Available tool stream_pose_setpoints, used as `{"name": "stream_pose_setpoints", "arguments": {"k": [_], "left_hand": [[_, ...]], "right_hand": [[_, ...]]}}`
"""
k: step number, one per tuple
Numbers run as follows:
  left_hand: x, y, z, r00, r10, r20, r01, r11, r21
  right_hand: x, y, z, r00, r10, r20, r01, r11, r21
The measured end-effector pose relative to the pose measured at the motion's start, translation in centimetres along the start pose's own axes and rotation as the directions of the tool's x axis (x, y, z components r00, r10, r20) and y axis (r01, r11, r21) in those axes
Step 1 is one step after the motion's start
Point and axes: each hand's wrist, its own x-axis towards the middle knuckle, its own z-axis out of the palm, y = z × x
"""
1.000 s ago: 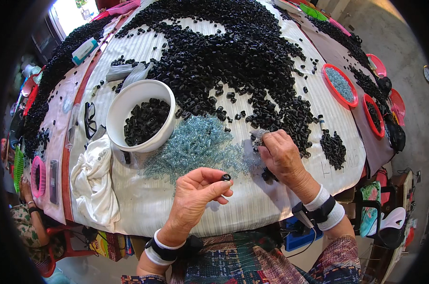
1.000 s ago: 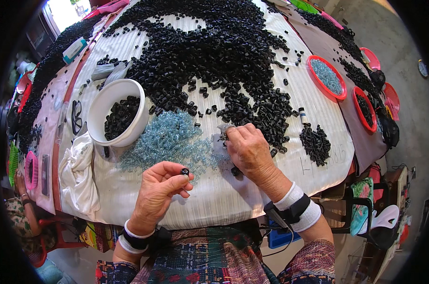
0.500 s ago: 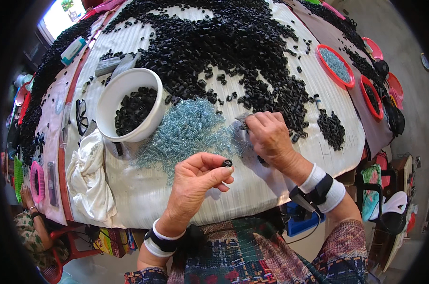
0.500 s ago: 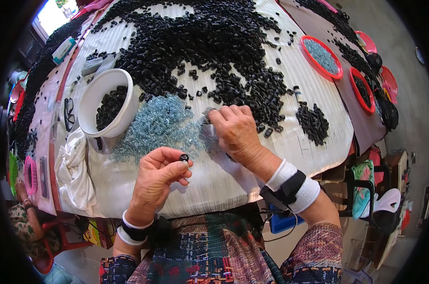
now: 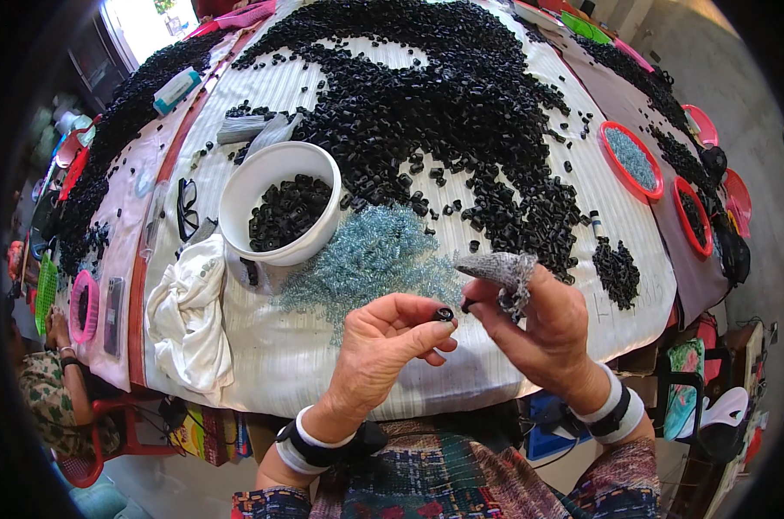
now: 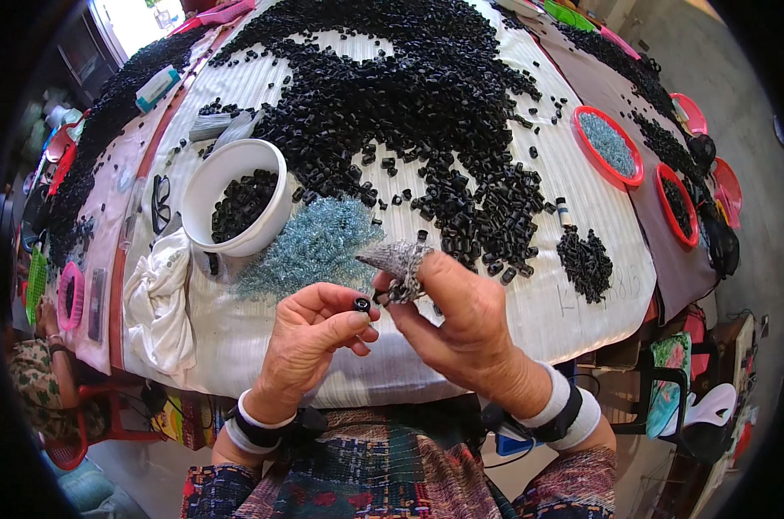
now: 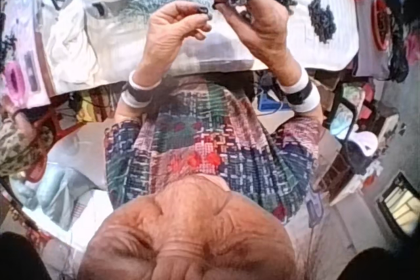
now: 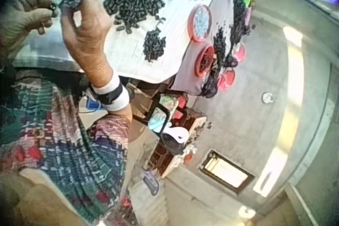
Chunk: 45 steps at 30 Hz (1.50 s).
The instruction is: Manually assembling or sorting small black plastic components at a workshop table.
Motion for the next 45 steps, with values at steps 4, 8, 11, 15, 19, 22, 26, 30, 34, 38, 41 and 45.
{"name": "stream_pose_setpoints", "arguments": {"k": [4,8,11,15,19,22,26,30,34,38,41,45], "left_hand": [[-0.1,0.2,0.4,1.000,0.028,-0.004,-0.028,1.000,0.015],[-0.1,0.4,0.6,0.997,0.078,-0.008,-0.078,0.996,0.038],[-0.2,0.7,0.7,0.995,0.091,-0.038,-0.087,0.992,0.087],[-0.6,0.7,0.6,0.994,0.100,-0.050,-0.094,0.989,0.114],[-0.8,0.5,0.6,0.990,0.128,-0.061,-0.115,0.977,0.177],[-0.5,0.5,0.6,0.987,0.132,-0.087,-0.108,0.966,0.237],[-0.8,0.4,0.5,0.978,0.178,-0.108,-0.144,0.954,0.261],[-0.4,0.2,0.0,0.979,0.179,-0.099,-0.146,0.952,0.270],[-0.3,0.3,0.3,0.976,0.175,-0.133,-0.117,0.925,0.361],[0.1,-0.3,0.3,0.984,0.151,-0.099,-0.119,0.954,0.276],[0.4,-0.2,0.5,0.984,0.139,-0.114,-0.107,0.962,0.251],[0.5,-0.1,0.2,0.988,0.119,-0.096,-0.098,0.975,0.201]], "right_hand": [[0.0,-0.3,1.1,0.998,0.016,-0.064,-0.009,0.994,0.107],[0.3,0.5,2.2,0.989,-0.011,-0.151,0.038,0.983,0.181],[0.3,0.7,2.4,0.985,-0.016,-0.170,0.050,0.979,0.198],[-0.1,0.5,2.5,0.998,0.052,-0.028,-0.044,0.972,0.233],[-0.2,1.1,3.5,0.980,0.012,-0.197,0.034,0.973,0.228],[-0.4,1.6,3.8,0.976,-0.036,-0.216,0.082,0.975,0.207],[-0.6,0.9,3.5,0.993,0.099,-0.061,-0.079,0.958,0.275],[-0.3,0.7,3.6,0.986,0.084,-0.146,-0.057,0.981,0.183],[-0.1,0.8,3.1,0.996,0.052,-0.072,-0.042,0.991,0.126],[-0.5,1.2,3.0,0.979,0.202,0.002,-0.194,0.939,0.285],[-0.2,1.9,3.5,0.978,0.136,-0.161,-0.089,0.959,0.269],[0.2,1.7,3.8,0.982,0.132,-0.137,-0.090,0.956,0.279]]}}
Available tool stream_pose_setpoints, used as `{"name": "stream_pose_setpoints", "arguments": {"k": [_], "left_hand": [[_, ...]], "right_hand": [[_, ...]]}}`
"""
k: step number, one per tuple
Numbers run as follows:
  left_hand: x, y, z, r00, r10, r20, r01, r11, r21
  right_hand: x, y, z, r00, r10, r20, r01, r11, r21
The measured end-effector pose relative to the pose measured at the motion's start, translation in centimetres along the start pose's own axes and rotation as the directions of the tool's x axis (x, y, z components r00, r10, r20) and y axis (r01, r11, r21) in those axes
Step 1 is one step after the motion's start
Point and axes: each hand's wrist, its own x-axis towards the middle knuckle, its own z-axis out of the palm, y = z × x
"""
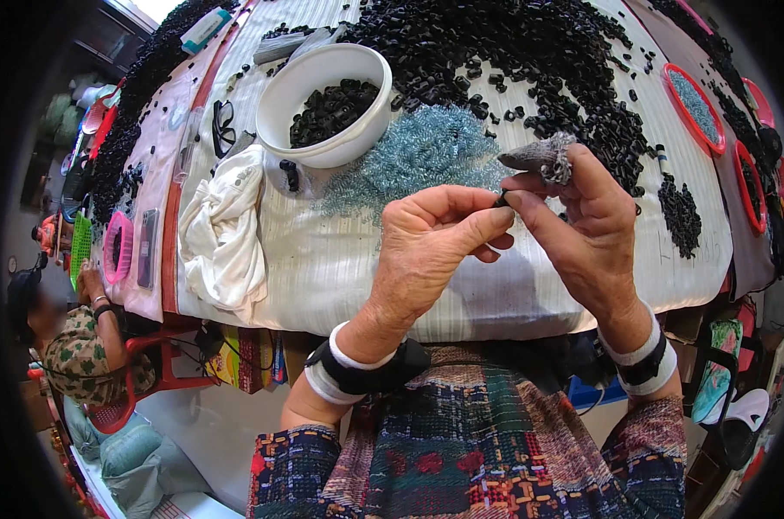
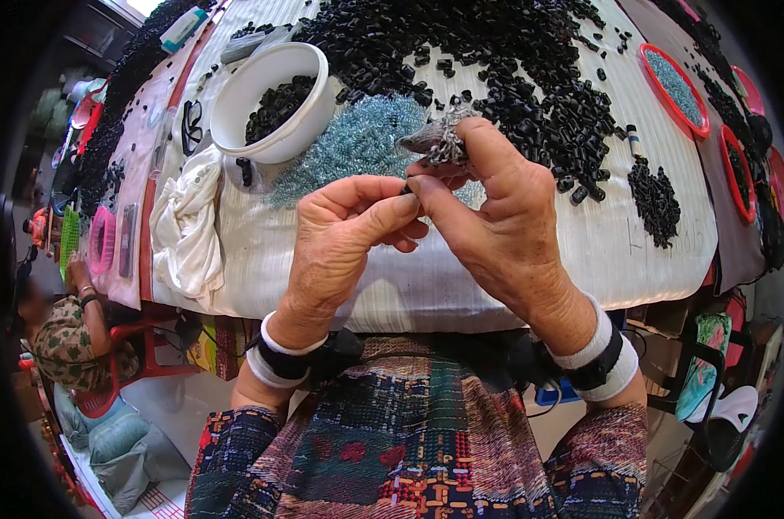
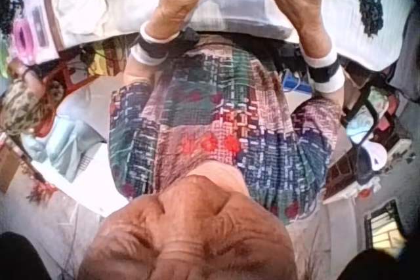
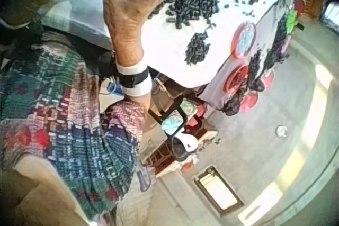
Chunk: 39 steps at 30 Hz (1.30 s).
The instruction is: Manually assembling or sorting small black plastic components at a workshop table.
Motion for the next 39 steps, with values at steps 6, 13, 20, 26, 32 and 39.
{"name": "stream_pose_setpoints", "arguments": {"k": [6,13,20,26,32,39], "left_hand": [[-0.4,-0.3,0.0,1.000,0.016,0.018,-0.016,0.999,-0.033],[-1.0,-0.3,-0.2,0.999,0.037,0.028,-0.035,0.998,-0.053],[-0.9,-1.0,-0.5,0.997,0.075,-0.003,-0.075,0.993,-0.090],[-0.4,-1.0,-1.5,0.999,0.047,0.016,-0.041,0.961,-0.275],[0.0,-0.8,-1.3,0.998,0.068,-0.010,-0.067,0.935,-0.348],[-0.1,-0.6,-1.2,0.999,0.042,-0.008,-0.042,0.940,-0.340]], "right_hand": [[-0.1,-0.8,-0.1,1.000,-0.006,0.005,0.006,0.997,-0.074],[-0.7,-0.9,-0.2,0.999,-0.005,0.045,0.007,0.999,-0.041],[-1.0,-1.5,0.1,0.995,-0.029,0.100,0.043,0.990,-0.134],[-0.2,-1.1,0.4,0.973,-0.146,0.180,0.175,0.971,-0.161],[0.3,-1.3,0.8,0.936,-0.251,0.246,0.308,0.923,-0.231],[-0.1,-1.0,1.9,0.912,-0.334,0.237,0.406,0.815,-0.414]]}}
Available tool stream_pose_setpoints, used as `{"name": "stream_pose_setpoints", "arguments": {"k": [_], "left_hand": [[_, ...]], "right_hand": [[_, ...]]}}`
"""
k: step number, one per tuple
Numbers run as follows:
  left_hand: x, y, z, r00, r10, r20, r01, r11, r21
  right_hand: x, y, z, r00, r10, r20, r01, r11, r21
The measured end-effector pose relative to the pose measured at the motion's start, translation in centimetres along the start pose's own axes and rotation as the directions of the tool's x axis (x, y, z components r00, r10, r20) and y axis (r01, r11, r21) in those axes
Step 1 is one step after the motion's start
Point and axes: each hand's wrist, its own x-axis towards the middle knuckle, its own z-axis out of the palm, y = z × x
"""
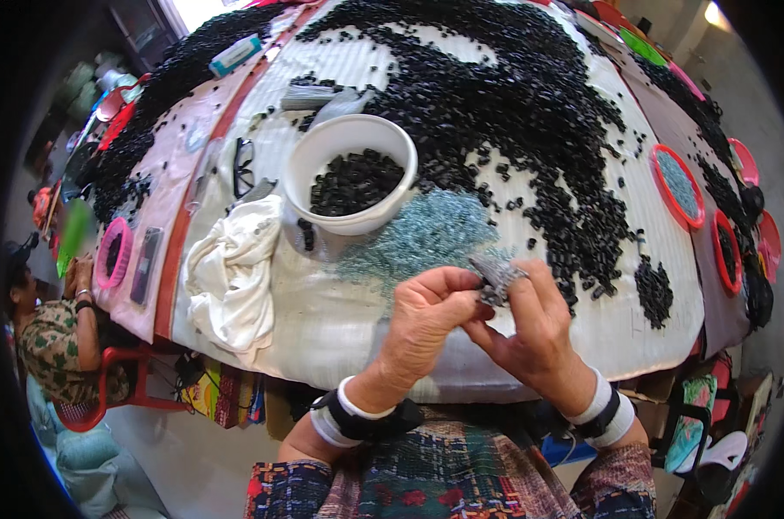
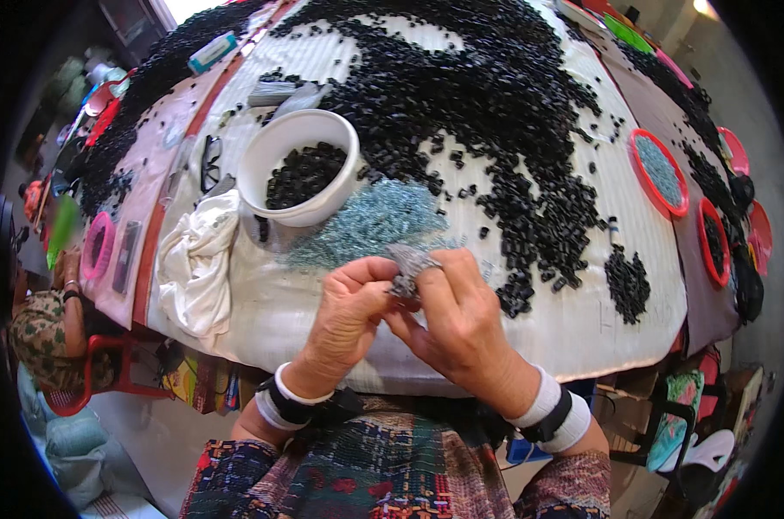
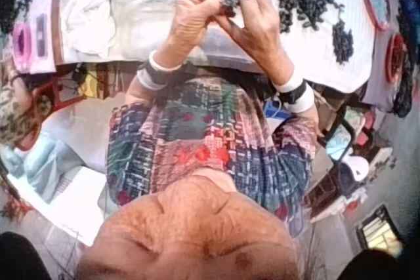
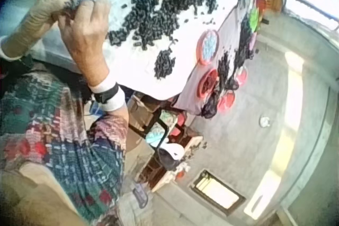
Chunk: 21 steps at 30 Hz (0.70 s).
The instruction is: Manually assembling or sorting small black plastic components at a workshop table.
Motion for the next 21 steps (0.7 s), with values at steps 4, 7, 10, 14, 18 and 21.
{"name": "stream_pose_setpoints", "arguments": {"k": [4,7,10,14,18,21], "left_hand": [[-0.1,-0.4,-0.2,1.000,-0.024,0.018,0.024,0.999,0.042],[-0.1,-0.7,-0.1,0.997,-0.059,0.041,0.056,0.996,0.070],[-0.2,-0.6,-0.3,0.996,-0.068,0.048,0.064,0.994,0.092],[-0.3,-0.2,-0.5,0.993,-0.098,0.067,0.088,0.986,0.145],[-0.3,-0.1,-0.2,0.993,-0.091,0.074,0.075,0.979,0.190],[-0.4,0.9,0.5,0.989,-0.124,0.081,0.106,0.973,0.203]], "right_hand": [[-0.3,0.2,-0.1,0.998,-0.059,0.011,0.060,0.994,-0.088],[-0.5,0.1,-0.5,0.998,-0.057,0.013,0.058,0.993,-0.103],[-0.4,-0.1,-1.1,0.996,-0.057,0.073,0.065,0.991,-0.113],[-0.1,-0.7,-1.2,0.994,-0.029,0.110,0.040,0.993,-0.108],[-0.3,-0.6,-1.4,0.995,-0.025,0.095,0.039,0.988,-0.150],[-0.3,-0.1,-1.8,0.996,-0.032,0.079,0.045,0.985,-0.169]]}}
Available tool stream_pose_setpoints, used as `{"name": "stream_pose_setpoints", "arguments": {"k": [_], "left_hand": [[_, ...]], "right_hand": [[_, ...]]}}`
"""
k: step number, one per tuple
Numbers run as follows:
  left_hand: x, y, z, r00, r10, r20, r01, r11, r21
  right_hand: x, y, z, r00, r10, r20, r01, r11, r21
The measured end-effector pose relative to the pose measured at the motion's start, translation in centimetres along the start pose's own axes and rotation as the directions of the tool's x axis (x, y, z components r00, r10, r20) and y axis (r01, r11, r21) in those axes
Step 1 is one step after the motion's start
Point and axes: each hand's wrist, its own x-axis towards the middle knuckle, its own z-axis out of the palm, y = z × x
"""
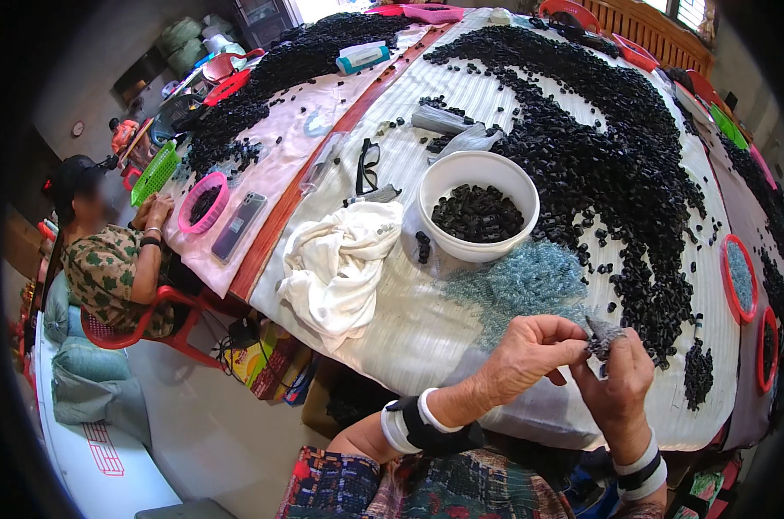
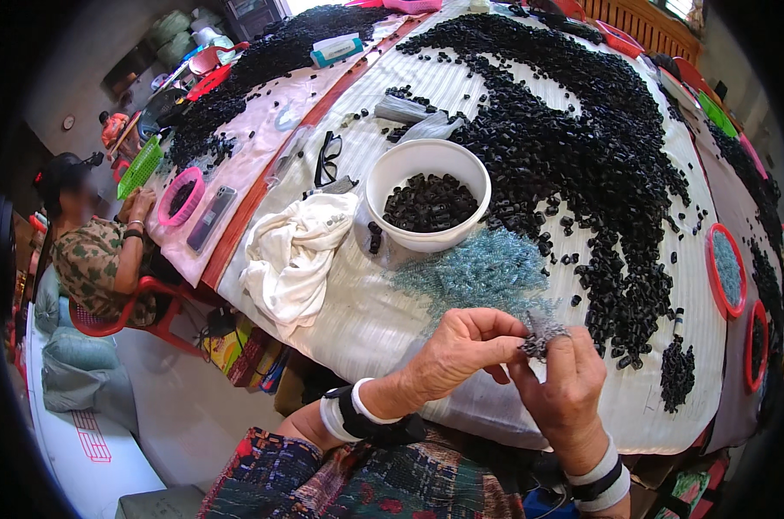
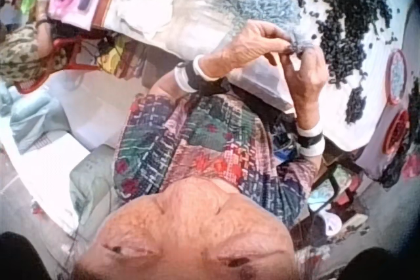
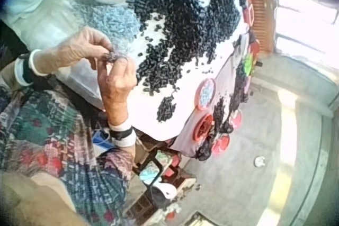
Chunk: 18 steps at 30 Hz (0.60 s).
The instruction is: Manually assembling or sorting small black plastic components at a workshop table.
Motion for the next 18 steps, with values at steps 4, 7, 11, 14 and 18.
{"name": "stream_pose_setpoints", "arguments": {"k": [4,7,11,14,18], "left_hand": [[0.0,-0.1,-0.4,0.998,-0.049,0.025,0.050,0.999,-0.008],[0.2,-0.1,-0.1,0.999,-0.027,0.041,0.028,0.999,-0.019],[0.1,-0.4,-0.4,0.999,0.013,0.042,-0.011,0.998,-0.055],[0.3,-0.6,-0.5,0.999,0.019,0.033,-0.016,0.995,-0.095],[0.5,-1.1,-0.4,0.999,0.030,0.035,-0.026,0.993,-0.114]], "right_hand": [[0.0,0.3,-0.2,1.000,-0.006,0.020,0.006,0.999,0.039],[-0.3,0.3,-0.2,0.998,0.065,0.000,-0.065,0.997,0.042],[-0.5,0.4,0.5,0.999,0.016,-0.039,-0.015,1.000,0.022],[-0.7,0.6,1.0,0.997,0.031,-0.067,-0.029,0.999,0.038],[-0.6,0.5,0.9,0.998,0.045,-0.049,-0.043,0.998,0.038]]}}
